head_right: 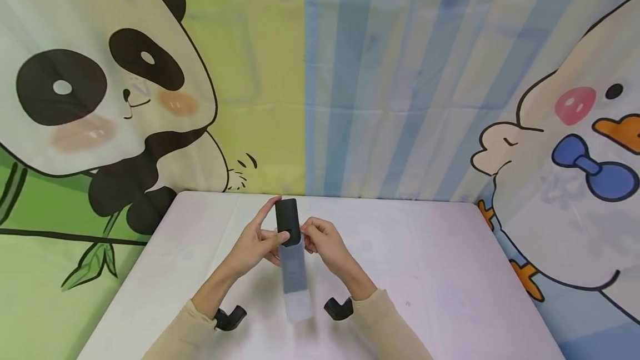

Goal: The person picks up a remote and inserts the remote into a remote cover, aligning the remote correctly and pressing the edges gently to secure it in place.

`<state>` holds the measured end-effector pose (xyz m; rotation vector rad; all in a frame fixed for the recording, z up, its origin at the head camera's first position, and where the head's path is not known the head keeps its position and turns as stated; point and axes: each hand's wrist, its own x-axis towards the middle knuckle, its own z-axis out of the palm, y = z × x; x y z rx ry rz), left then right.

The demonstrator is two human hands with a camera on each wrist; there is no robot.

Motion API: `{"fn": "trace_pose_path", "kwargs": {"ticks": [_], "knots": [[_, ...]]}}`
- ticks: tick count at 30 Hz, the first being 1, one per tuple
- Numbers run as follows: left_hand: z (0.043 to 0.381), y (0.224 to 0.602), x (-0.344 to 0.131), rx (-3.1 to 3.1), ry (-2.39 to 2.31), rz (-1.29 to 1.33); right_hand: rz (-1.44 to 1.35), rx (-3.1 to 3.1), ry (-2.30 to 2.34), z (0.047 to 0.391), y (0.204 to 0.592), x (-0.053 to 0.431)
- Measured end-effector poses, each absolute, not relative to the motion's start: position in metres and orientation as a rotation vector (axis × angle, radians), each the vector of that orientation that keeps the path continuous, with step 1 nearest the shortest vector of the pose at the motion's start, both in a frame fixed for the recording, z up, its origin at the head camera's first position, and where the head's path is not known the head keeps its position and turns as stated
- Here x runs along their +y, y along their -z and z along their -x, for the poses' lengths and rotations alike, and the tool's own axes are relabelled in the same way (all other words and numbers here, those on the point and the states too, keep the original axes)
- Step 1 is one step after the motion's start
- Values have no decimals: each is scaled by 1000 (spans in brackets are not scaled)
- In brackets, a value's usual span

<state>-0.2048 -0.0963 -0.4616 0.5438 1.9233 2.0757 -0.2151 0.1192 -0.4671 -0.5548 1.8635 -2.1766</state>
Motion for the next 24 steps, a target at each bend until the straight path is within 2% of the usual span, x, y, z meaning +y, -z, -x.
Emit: {"fn": "trace_pose_path", "kwargs": {"ticks": [5,12,19,24], "knots": [[203,458,-99,2020,-2057,-582,608,1991,2008,214,470,125],[199,453,-96,2165,-1959,-650,540,2186,1847,206,465,130],[200,458,-94,2112,-1989,-530,562,2181,1842,188,442,129],[204,464,-94,2191,-1893,-451,565,2188,1870,187,443,129]]}}
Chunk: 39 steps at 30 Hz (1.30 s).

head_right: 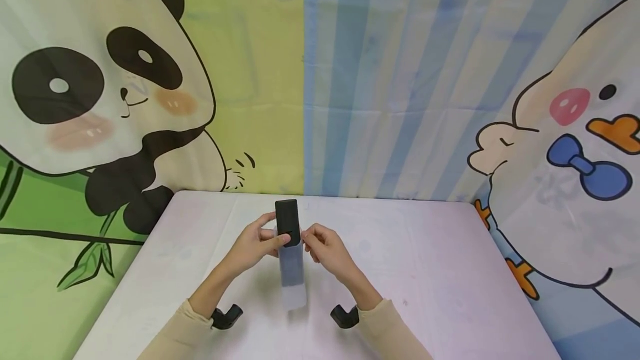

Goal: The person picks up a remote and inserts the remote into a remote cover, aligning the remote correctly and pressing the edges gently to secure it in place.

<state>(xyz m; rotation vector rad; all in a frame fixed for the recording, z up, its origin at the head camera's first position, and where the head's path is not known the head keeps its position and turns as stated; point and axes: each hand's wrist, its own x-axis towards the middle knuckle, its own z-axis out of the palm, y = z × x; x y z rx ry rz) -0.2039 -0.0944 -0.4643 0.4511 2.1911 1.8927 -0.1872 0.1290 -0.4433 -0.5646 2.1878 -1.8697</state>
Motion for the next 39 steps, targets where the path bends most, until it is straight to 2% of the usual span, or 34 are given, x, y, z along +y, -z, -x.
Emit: {"fn": "trace_pose_path", "kwargs": {"ticks": [6,16,25,33,36,39], "knots": [[204,467,-96,2195,-1900,-529,528,2182,1877,197,468,133],[199,465,-90,2295,-1940,-731,427,2051,1999,198,482,140],[198,468,-85,2494,-1865,-1190,207,1784,2048,199,489,143],[198,480,-86,2817,-1401,-1548,104,1751,2099,201,488,141],[196,484,-85,2882,-1326,-1550,132,1794,2120,202,487,141],[192,489,-83,2863,-1419,-1416,225,1869,2133,202,486,144]]}}
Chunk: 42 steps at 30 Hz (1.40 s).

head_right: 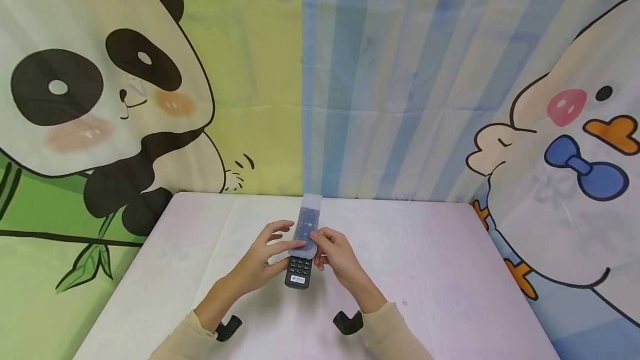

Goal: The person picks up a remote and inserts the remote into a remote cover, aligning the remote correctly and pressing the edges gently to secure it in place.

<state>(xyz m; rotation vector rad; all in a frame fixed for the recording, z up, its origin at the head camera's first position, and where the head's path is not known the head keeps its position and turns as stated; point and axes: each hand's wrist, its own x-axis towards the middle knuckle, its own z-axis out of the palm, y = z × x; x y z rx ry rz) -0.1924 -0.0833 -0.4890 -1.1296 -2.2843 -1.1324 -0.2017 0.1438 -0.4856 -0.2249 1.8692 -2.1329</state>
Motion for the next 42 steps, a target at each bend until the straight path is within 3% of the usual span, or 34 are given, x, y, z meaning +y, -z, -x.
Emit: {"fn": "trace_pose_path", "kwargs": {"ticks": [9,22,33,42], "knots": [[185,491,-80,-2555,1829,657,535,2206,2042,205,480,145],[182,494,-73,-2584,2141,680,751,2679,1720,210,468,144],[178,496,-69,-2456,2153,661,1226,2742,1588,219,462,145],[181,483,-75,-2363,2266,656,1178,2693,1710,208,473,137]]}}
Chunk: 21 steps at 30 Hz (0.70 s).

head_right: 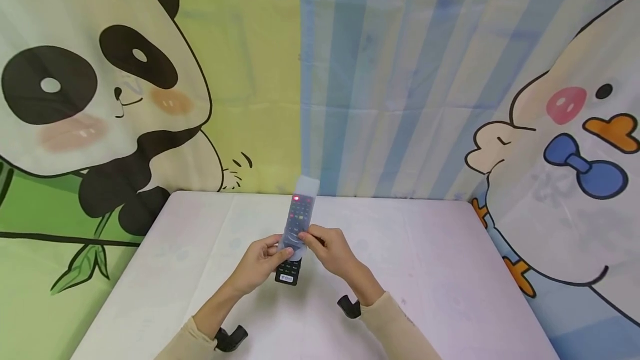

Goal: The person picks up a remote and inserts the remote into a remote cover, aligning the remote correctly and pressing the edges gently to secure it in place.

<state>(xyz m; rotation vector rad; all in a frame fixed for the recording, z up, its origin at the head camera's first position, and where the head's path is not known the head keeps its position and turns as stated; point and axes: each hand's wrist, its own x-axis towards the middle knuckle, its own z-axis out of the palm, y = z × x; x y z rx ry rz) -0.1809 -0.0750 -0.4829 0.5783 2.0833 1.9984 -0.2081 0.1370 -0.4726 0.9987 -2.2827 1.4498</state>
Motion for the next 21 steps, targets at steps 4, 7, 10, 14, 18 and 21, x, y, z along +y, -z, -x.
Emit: {"fn": "trace_pose_path", "kwargs": {"ticks": [4,7,10,14,18,21], "knots": [[182,479,-77,2074,-2015,-610,-1010,-2243,-1605,202,479,135],[182,478,-78,2073,-2014,-643,-1013,-2229,-1807,202,481,136],[181,478,-78,2065,-1993,-667,-1031,-2222,-2030,204,479,140],[181,477,-77,2058,-1974,-691,-1057,-2278,-2154,211,474,148],[184,476,-74,2055,-1951,-697,-1097,-2380,-2135,219,469,154],[186,474,-73,2069,-1906,-732,-1056,-2399,-2190,220,468,154]]}}
